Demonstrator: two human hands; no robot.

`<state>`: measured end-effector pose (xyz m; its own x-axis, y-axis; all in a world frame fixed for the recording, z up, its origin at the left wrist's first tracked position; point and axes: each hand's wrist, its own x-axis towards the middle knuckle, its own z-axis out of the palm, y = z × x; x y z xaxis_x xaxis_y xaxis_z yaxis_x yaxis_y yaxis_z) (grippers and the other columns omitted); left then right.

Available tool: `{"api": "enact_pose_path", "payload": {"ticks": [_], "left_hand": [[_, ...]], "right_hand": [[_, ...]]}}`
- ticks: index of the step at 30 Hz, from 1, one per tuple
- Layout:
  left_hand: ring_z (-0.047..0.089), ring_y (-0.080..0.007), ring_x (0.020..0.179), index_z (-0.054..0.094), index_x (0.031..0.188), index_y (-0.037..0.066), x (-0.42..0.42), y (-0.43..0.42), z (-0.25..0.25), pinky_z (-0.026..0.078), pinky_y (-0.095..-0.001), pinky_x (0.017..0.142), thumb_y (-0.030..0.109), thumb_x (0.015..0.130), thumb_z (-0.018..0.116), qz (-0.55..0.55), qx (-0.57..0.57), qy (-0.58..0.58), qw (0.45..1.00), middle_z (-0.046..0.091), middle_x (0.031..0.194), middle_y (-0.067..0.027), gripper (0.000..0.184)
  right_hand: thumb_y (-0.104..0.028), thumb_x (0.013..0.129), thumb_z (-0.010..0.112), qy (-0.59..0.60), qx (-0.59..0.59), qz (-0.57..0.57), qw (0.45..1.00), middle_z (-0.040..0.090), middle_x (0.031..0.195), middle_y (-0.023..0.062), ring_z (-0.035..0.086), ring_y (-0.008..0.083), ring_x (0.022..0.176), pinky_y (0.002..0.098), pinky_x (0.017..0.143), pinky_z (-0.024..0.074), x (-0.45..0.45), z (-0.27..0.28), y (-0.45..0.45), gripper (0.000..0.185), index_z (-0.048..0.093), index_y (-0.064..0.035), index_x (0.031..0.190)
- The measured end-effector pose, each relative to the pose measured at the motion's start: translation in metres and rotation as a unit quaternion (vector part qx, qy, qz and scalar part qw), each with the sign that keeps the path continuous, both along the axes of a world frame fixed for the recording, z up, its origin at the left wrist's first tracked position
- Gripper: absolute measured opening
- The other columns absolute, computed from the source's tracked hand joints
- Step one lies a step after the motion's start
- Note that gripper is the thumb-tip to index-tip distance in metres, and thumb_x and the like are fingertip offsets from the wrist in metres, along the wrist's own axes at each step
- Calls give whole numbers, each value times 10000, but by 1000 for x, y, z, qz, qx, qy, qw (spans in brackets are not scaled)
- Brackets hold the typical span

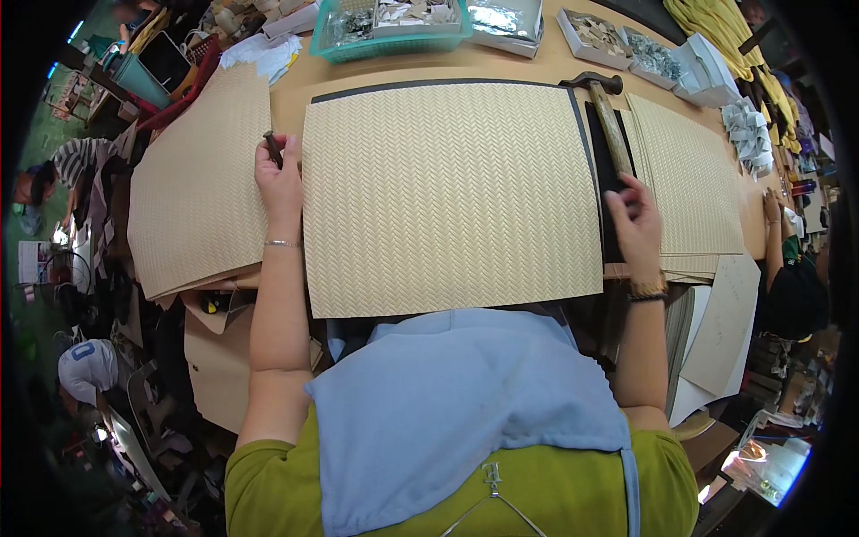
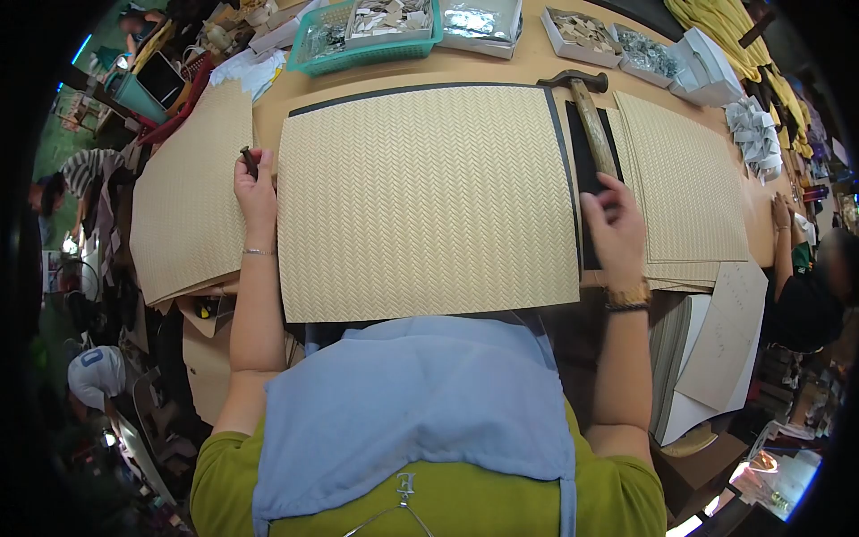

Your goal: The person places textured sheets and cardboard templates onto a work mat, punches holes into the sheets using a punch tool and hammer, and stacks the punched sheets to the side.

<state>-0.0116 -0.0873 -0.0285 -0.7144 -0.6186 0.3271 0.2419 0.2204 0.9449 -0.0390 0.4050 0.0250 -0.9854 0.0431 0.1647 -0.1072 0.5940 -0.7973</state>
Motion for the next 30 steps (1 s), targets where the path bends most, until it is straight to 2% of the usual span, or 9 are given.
{"api": "enact_pose_path", "payload": {"ticks": [6,9,11,13,15,21,24,26,30], "left_hand": [[526,-65,800,541,964,24,1,-2,-2,442,-208,739,145,905,634,-7,18,-14,1000,576,886,-6,165],[527,-64,800,542,966,25,1,0,0,443,-208,740,144,903,635,-5,23,-18,1000,578,888,-6,164],[527,-64,801,543,966,25,1,1,2,443,-208,741,144,903,636,-4,29,-18,999,579,891,-6,165],[527,-64,803,544,965,25,1,0,1,442,-208,742,145,902,638,-6,43,-20,999,581,894,-6,165],[525,-63,803,545,965,25,1,0,1,441,-208,741,145,902,638,-8,38,-20,999,580,893,-5,165],[518,-62,798,546,965,26,2,1,3,436,-205,736,149,905,634,-16,33,-18,999,574,890,-2,163],[517,-64,798,546,966,25,2,2,4,435,-204,738,145,911,623,-14,30,-23,999,572,892,-3,154],[518,-66,799,545,968,24,3,3,4,434,-204,739,143,913,618,-10,26,-26,999,572,892,-4,150],[521,-70,798,541,976,21,4,2,4,437,-208,738,145,911,620,-13,43,-10,999,570,890,-4,161]], "right_hand": [[-201,879,651,101,135,-267,949,643,994,72,591,147,876,291,799,471,40,14,207,342,597,-38,1174],[-517,845,603,32,410,-426,806,596,1207,166,562,278,1113,403,969,408,106,21,329,612,569,-50,1238],[-701,748,563,-141,427,-513,731,524,1302,215,476,343,1224,443,1037,335,151,22,350,865,528,-24,1284],[-775,657,579,-281,320,-538,727,428,1387,233,392,358,1295,440,1072,302,202,-28,436,1059,438,17,1346],[-761,610,644,-287,304,-555,719,412,1399,235,389,358,1296,412,1083,294,244,-77,452,1145,399,77,1349],[-698,582,730,-306,38,-544,781,483,1338,206,489,307,1204,397,967,425,236,-51,423,1152,396,119,1322],[-661,698,658,-229,-71,-636,734,531,1305,155,482,325,1203,479,1028,329,246,-90,501,938,464,11,1324],[-563,768,639,-226,-202,-615,728,556,1274,138,511,306,1163,439,1003,363,270,-104,550,783,493,8,1283],[-388,862,589,-28,-433,-542,720,615,1156,113,598,257,978,385,845,469,251,-60,533,529,537,15,1201]]}}
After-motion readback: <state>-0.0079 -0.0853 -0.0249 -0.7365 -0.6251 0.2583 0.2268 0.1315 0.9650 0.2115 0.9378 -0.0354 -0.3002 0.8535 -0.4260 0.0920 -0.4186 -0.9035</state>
